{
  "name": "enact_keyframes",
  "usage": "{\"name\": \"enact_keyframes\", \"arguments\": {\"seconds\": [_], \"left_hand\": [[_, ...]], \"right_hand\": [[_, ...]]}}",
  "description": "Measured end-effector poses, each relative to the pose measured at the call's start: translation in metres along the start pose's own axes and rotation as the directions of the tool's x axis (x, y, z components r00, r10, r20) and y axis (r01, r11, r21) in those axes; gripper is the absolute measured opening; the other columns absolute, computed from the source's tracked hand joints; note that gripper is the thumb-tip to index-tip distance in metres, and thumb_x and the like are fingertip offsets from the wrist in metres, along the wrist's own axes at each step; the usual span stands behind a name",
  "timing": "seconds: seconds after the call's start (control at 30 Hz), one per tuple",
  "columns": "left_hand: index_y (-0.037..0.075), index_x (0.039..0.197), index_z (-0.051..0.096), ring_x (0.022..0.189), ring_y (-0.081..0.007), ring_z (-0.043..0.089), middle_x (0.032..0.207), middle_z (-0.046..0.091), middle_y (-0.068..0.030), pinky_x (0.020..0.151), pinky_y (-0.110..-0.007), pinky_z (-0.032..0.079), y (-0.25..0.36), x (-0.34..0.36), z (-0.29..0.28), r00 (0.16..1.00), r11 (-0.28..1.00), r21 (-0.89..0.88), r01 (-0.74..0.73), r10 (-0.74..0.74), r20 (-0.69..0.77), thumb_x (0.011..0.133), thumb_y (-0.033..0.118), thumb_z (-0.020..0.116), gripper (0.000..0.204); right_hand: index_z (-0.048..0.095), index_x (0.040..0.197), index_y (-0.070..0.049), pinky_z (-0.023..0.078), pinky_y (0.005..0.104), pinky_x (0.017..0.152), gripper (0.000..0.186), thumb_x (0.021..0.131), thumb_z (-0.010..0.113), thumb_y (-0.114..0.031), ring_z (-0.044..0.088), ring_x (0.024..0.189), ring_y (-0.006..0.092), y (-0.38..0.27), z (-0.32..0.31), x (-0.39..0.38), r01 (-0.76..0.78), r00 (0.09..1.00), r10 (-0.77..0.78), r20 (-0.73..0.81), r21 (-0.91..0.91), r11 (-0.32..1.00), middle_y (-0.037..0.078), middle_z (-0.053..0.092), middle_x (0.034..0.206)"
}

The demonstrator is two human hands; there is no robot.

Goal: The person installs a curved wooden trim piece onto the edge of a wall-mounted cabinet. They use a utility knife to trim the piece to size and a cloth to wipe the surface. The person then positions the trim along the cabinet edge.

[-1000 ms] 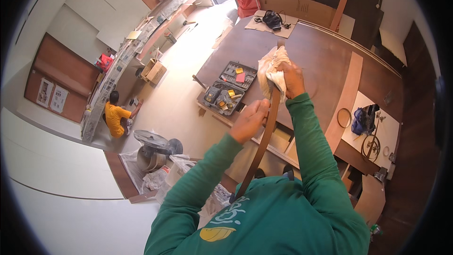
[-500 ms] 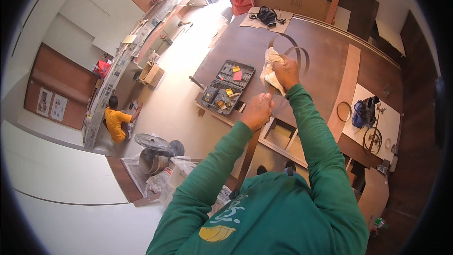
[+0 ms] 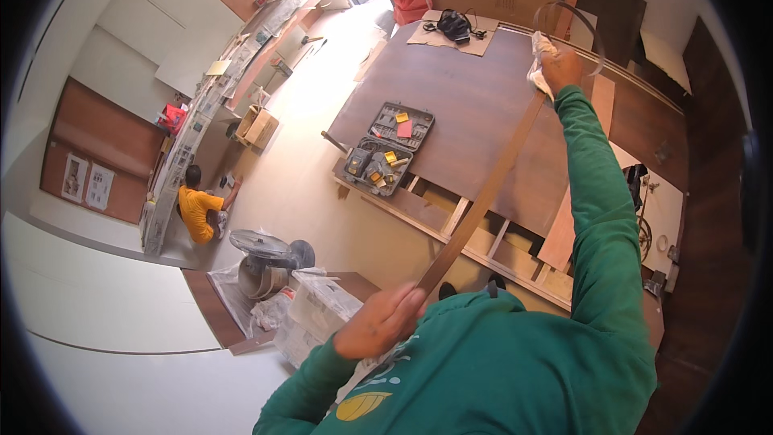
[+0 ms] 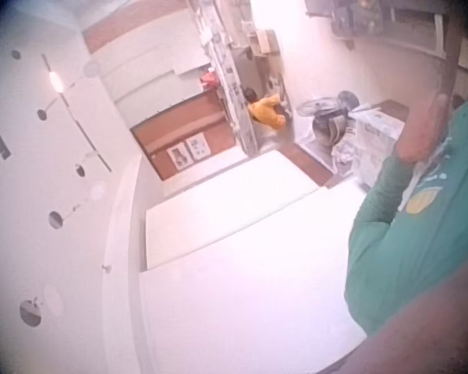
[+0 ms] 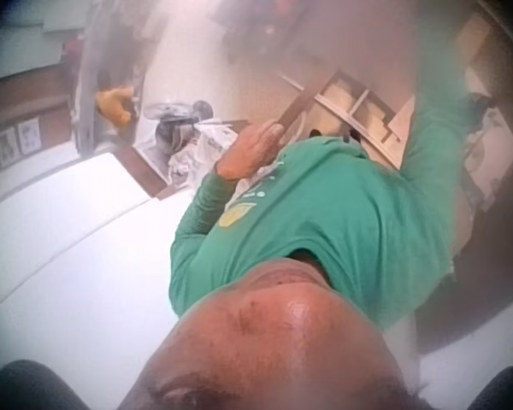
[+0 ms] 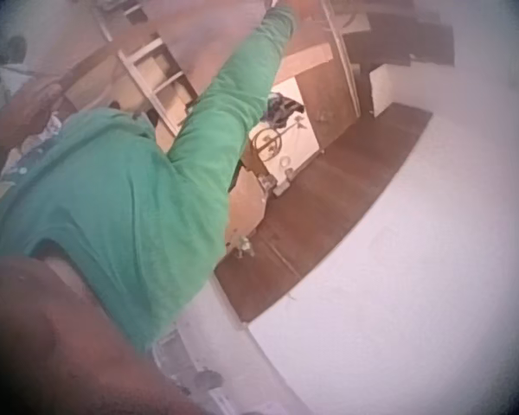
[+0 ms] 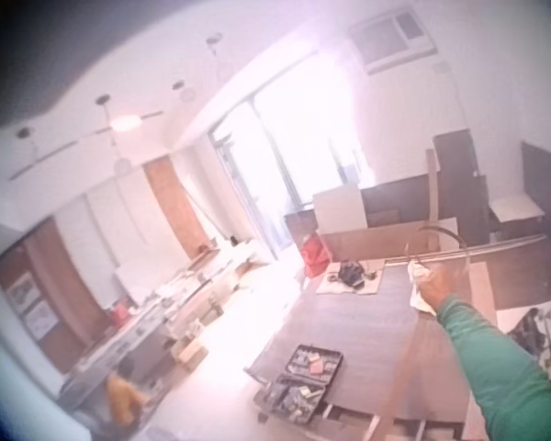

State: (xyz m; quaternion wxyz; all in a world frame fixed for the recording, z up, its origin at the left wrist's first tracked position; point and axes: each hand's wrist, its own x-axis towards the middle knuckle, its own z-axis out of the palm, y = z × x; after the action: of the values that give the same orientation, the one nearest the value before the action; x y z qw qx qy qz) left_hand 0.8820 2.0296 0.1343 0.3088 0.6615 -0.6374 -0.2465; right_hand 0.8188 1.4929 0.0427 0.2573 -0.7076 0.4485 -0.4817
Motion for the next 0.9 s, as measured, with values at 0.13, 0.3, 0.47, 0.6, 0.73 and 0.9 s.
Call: {"name": "enact_keyframes", "arguments": {"seconds": [0.13, 0.3, 0.47, 0.6, 0.73, 0.9], "left_hand": [[0.006, 0.097, 0.054, 0.063, -0.0127, 0.048, 0.074, 0.048, -0.0028, 0.060, -0.030, 0.042, 0.028, -0.041, -0.036, 0.754, 0.598, -0.459, 0.656, -0.501, 0.425, 0.109, 0.034, 0.037, 0.034], [0.000, 0.127, 0.054, 0.095, -0.0157, 0.061, 0.104, 0.064, -0.0087, 0.086, -0.029, 0.049, -0.060, -0.044, -0.059, 0.782, 0.739, -0.306, 0.600, -0.462, 0.419, 0.109, 0.040, 0.039, 0.046], [-0.005, 0.139, 0.048, 0.125, -0.0238, 0.055, 0.132, 0.058, -0.0175, 0.108, -0.036, 0.040, -0.073, 0.101, -0.036, 0.974, 0.946, -0.231, 0.227, -0.224, 0.040, 0.109, 0.044, 0.041, 0.058], [-0.003, 0.128, 0.055, 0.096, -0.0187, 0.063, 0.105, 0.065, -0.0124, 0.089, -0.033, 0.049, -0.049, 0.192, 0.008, 0.965, 0.744, -0.652, 0.149, -0.252, -0.067, 0.107, 0.055, 0.035, 0.065], [0.002, 0.113, 0.058, 0.063, -0.0117, 0.055, 0.080, 0.060, -0.0032, 0.060, -0.027, 0.048, -0.023, 0.213, 0.020, 0.927, 0.504, -0.847, 0.171, -0.373, -0.035, 0.107, 0.049, 0.037, 0.053], [0.006, 0.100, 0.056, 0.052, -0.0063, 0.041, 0.068, 0.047, 0.0033, 0.046, -0.023, 0.036, -0.033, 0.218, 0.023, 0.934, 0.632, -0.755, 0.178, -0.350, -0.072, 0.106, 0.035, 0.044, 0.032]], "right_hand": [[0.074, 0.087, -0.004, 0.053, 0.0422, 0.072, 0.029, 0.085, 0.063, -0.030, 0.070, 0.077, 0.0346, -0.027, -0.023, 0.015, 0.011, 1.000, -0.011, -0.025, -0.031, 0.999, 0.020, 0.071, 0.080], [0.070, 0.095, 0.001, 0.050, 0.0307, 0.065, 0.023, 0.081, 0.056, -0.011, 0.063, 0.068, 0.0174, -0.058, -0.009, 0.005, -0.071, 0.995, 0.029, 0.099, 0.447, 0.892, 0.007, 0.068, 0.078], [0.070, 0.099, 0.003, 0.050, 0.0273, 0.065, 0.026, 0.077, 0.058, -0.005, 0.061, 0.070, 0.0128, -0.114, -0.005, -0.048, -0.280, 0.939, 0.005, 0.344, 0.755, 0.593, 0.005, 0.067, 0.086], [0.070, 0.097, 0.003, 0.051, 0.0266, 0.066, 0.025, 0.076, 0.057, -0.002, 0.060, 0.070, 0.0123, -0.154, 0.011, -0.083, -0.366, 0.902, -0.024, 0.430, 0.795, 0.483, 0.004, 0.066, 0.086], [0.070, 0.097, 0.003, 0.050, 0.0267, 0.065, 0.024, 0.078, 0.056, -0.001, 0.060, 0.071, 0.0119, -0.144, 0.005, -0.081, -0.364, 0.911, 0.013, 0.412, 0.790, 0.494, 0.003, 0.066, 0.087], [0.071, 0.102, 0.003, 0.049, 0.0264, 0.064, 0.026, 0.082, 0.057, -0.007, 0.059, 0.069, 0.0105, -0.125, 0.010, -0.075, -0.145, 0.947, -0.072, 0.314, 0.614, 0.776, 0.003, 0.067, 0.082]]}}
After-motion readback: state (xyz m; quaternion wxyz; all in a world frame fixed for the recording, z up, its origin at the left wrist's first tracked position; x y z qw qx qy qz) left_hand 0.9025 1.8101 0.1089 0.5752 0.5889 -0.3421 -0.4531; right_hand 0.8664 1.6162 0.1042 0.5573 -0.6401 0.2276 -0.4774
